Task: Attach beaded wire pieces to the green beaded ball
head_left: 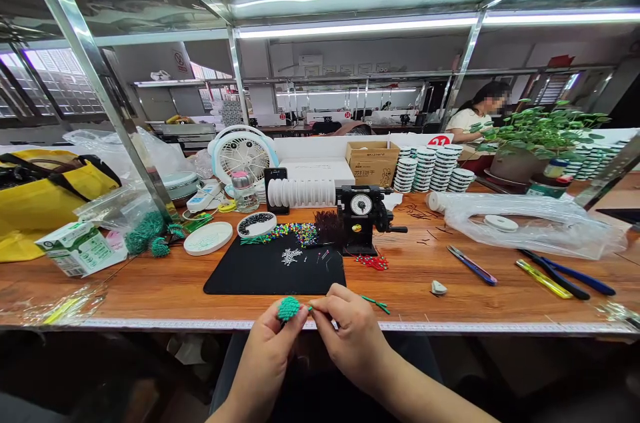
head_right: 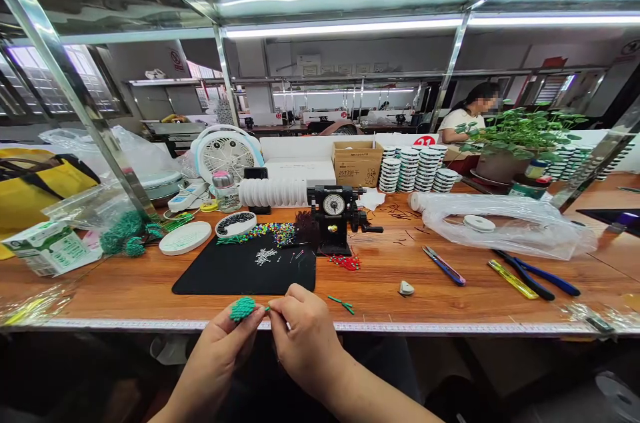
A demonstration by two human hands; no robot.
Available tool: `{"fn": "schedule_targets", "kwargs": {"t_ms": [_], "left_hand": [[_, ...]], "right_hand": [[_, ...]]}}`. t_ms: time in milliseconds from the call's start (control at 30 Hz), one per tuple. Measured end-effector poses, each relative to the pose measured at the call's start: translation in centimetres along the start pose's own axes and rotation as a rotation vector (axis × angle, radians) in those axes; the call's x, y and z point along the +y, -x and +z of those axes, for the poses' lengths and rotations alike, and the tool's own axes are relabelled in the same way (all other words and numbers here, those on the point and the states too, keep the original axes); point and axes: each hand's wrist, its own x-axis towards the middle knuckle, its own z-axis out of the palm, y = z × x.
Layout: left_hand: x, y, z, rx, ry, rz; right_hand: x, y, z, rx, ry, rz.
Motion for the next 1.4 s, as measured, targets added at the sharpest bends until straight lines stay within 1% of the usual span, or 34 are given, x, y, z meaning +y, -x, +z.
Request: {"fn": "schedule_targets", "kwargs": {"t_ms": [133,200,267,367,400,433,467,500,533,567,633,667,700,733,767,800,833,867,900,933,967,1000,1033,1067,1100,1133,1200,1267,1333,1400], "left_hand": [[0.5,-0.3,-0.5,-0.049,-0.115,0.049],[0.4,-0.3,-0.6,-0.065,-0.155,0.077],[0.0,-0.2,-0.7,-0.079,-0.168,0.084],[-0.5,-0.8,-1.4,-0.133,-0.208,0.108],[-0.3,-1.3,-2.1,-0.1,-0.289,0.155],[0.1,-1.9,-3.0,-0.025,-0.401,0.216],[0.8,-2.8,-4.3,0.091,-0.526,0.283],[1.7,-3.8,-5.8,0.277,-0.714,0.355],[2.9,-4.8,-7.7,0.375,-0.784,0.372],[4.1,-5.8,-9.6,0.442,-0.831,0.372],[6.5,-7.5,-13.3,0.544,-0.939,0.336],[7.6,-8.1,-14.8,0.568,-0.987,0.311],[8.3,-8.4,-15.9,0.577,-1.029,0.294],[8.8,-8.5,-16.5,0.588,-1.063,0.295],[9.0,-8.4,-16.6,0.603,-1.09,0.316],[9.0,-8.1,-16.2,0.625,-1.109,0.352],[8.7,-7.6,-15.3,0.656,-1.122,0.404],[8.2,-6.9,-14.0,0.671,-1.122,0.462],[7.5,-6.0,-12.4,0.662,-1.113,0.501],[6.7,-5.0,-10.5,0.61,-1.092,0.535],[5.8,-4.0,-8.5,0.422,-1.013,0.515],[4.9,-3.1,-6.5,0.175,-0.919,0.403],[4.0,-2.3,-4.7,-0.014,-0.795,0.267],[3.1,-1.7,-3.1,-0.122,-0.645,0.142],[2.4,-1.3,-1.8,-0.165,-0.507,0.076],[1.8,-1.1,-0.8,-0.173,-0.393,0.043],[0.9,-1.1,0.2,-0.137,-0.241,0.067],[0.3,-1.2,0.4,-0.103,-0.144,0.092],[-0.1,-1.2,0.1,-0.078,-0.049,0.033],[-0.6,-1.0,-0.6,-0.077,-0.012,-0.079]], "right_hand": [[-0.4,-0.9,-1.2,-0.188,-0.206,0.209],[-0.4,-1.3,-1.6,-0.23,-0.264,0.285],[-0.3,-1.4,-1.7,-0.255,-0.231,0.294],[-0.1,-1.1,-1.6,-0.338,-0.126,0.228],[0.0,-1.0,-1.6,-0.344,-0.089,0.206],[0.2,-1.0,-1.7,-0.331,-0.057,0.192],[0.3,-1.0,-1.8,-0.308,-0.034,0.188],[0.5,-1.0,-2.0,-0.283,-0.022,0.194],[0.7,-1.0,-2.2,-0.261,-0.023,0.21],[0.9,-1.1,-2.4,-0.248,-0.037,0.235],[1.1,-1.2,-2.8,-0.231,-0.081,0.301],[1.2,-1.2,-3.0,-0.223,-0.11,0.332],[1.2,-1.2,-3.1,-0.213,-0.141,0.356],[1.2,-1.2,-3.2,-0.204,-0.175,0.371],[1.2,-1.2,-3.2,-0.19,-0.207,0.377],[1.2,-1.2,-3.2,-0.172,-0.237,0.376],[1.1,-1.2,-3.3,-0.15,-0.261,0.372],[1.0,-1.3,-3.2,-0.125,-0.279,0.369],[0.9,-1.3,-3.2,-0.098,-0.292,0.37],[0.7,-1.4,-3.1,-0.077,-0.301,0.37],[0.5,-1.5,-3.1,-0.061,-0.308,0.368],[0.2,-1.5,-3.0,-0.055,-0.313,0.366],[0.0,-1.4,-2.8,-0.056,-0.315,0.36],[-0.3,-1.3,-2.7,-0.065,-0.317,0.348],[-0.6,-1.1,-2.6,-0.077,-0.322,0.336],[-0.9,-0.9,-2.5,-0.091,-0.333,0.325],[-1.4,-0.4,-2.4,-0.134,-0.372,0.314],[-1.6,0.2,-2.5,-0.188,-0.41,0.305],[-1.6,0.6,-2.6,-0.284,-0.381,0.274],[-1.3,0.8,-2.8,-0.432,-0.279,0.22]]}}
